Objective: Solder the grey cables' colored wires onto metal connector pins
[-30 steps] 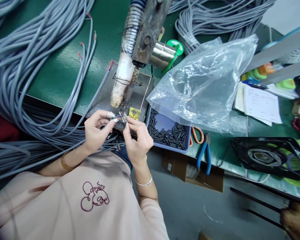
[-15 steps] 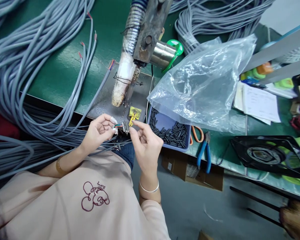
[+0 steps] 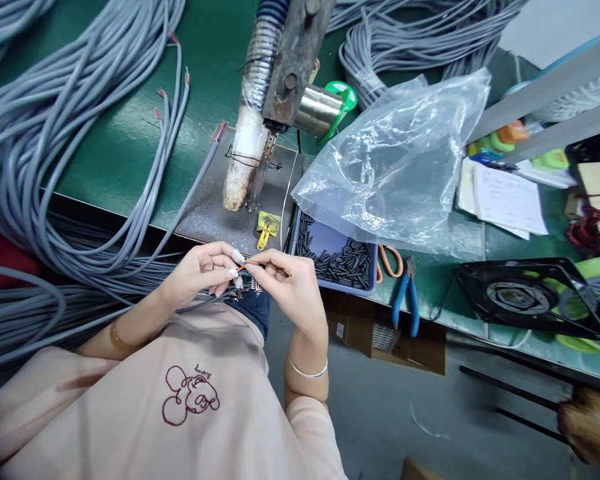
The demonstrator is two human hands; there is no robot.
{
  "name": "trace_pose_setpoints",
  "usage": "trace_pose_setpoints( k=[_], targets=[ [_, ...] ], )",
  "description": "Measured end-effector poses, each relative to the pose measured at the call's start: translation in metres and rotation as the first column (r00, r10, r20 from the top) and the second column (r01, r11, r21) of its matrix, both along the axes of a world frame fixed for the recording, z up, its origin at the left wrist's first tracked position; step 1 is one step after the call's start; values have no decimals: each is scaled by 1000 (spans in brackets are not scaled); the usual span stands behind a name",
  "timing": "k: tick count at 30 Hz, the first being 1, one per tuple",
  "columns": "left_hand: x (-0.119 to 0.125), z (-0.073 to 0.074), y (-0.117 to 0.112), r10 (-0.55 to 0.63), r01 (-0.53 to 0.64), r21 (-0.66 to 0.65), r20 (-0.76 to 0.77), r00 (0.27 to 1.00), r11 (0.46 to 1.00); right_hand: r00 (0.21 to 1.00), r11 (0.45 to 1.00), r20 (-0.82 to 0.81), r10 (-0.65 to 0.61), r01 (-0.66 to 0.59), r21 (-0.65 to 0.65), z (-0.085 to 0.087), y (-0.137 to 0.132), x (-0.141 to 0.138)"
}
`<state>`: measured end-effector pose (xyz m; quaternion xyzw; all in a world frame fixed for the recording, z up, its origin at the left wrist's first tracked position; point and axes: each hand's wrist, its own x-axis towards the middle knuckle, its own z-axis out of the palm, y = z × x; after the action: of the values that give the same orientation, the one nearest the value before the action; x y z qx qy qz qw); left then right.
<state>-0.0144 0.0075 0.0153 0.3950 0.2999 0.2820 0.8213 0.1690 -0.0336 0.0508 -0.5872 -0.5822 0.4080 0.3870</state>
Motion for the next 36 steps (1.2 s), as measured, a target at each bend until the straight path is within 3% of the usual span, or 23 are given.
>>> trace_pose_setpoints(
  k=[4, 6, 8, 10, 12, 13, 15, 19, 23, 25, 27, 30, 36],
  targets=[
    [1, 2, 1, -113, 113, -28, 15, 994, 993, 999, 1000, -32, 26, -26, 9, 1, 1, -1],
    [2, 2, 1, -97, 98, -24, 21, 995, 995, 999, 1000, -45, 15, -14, 24, 0, 2, -4],
    [3, 1, 1, -39, 40, -33, 30, 999, 999, 994, 990, -62, -87, 94, 109, -1, 2, -8],
    [3, 0, 2, 18, -16, -50, 37, 999, 999, 964, 925, -130, -233, 261, 275, -3, 1, -11],
    [3, -2, 4, 58, -55, -62, 45, 997, 997, 916, 810, -233, -325, 397, 431, -6, -2, -13],
    [2, -3, 4, 72, -69, -64, 49, 996, 996, 899, 764, -266, -347, 436, 476, -7, -5, -14],
    [1, -4, 5, 96, -92, -66, 49, 994, 994, 885, 724, -251, -393, 465, 509, -9, -11, -16],
    [2, -4, 4, 139, -138, -40, 25, 990, 990, 886, 733, -13, -464, 392, 555, -14, -22, -19],
    [5, 0, 2, 229, -225, 74, -52, 972, 972, 892, 721, 283, -352, 66, 690, -17, -23, -20],
    [6, 2, 0, 288, -273, 153, -87, 954, 950, 859, 710, 416, -297, -93, 698, -19, -19, -20],
    [7, 4, -2, 329, -303, 218, -95, 939, 928, 836, 701, 479, -268, -171, 692, -23, -16, -21],
    [7, 3, -3, 322, -293, 247, -83, 943, 924, 836, 689, 466, -291, -154, 708, -29, -13, -22],
    [3, -3, -3, 252, -245, 150, -29, 967, 958, 877, 700, 317, -362, 31, 713, -35, -15, -27]
  ],
)
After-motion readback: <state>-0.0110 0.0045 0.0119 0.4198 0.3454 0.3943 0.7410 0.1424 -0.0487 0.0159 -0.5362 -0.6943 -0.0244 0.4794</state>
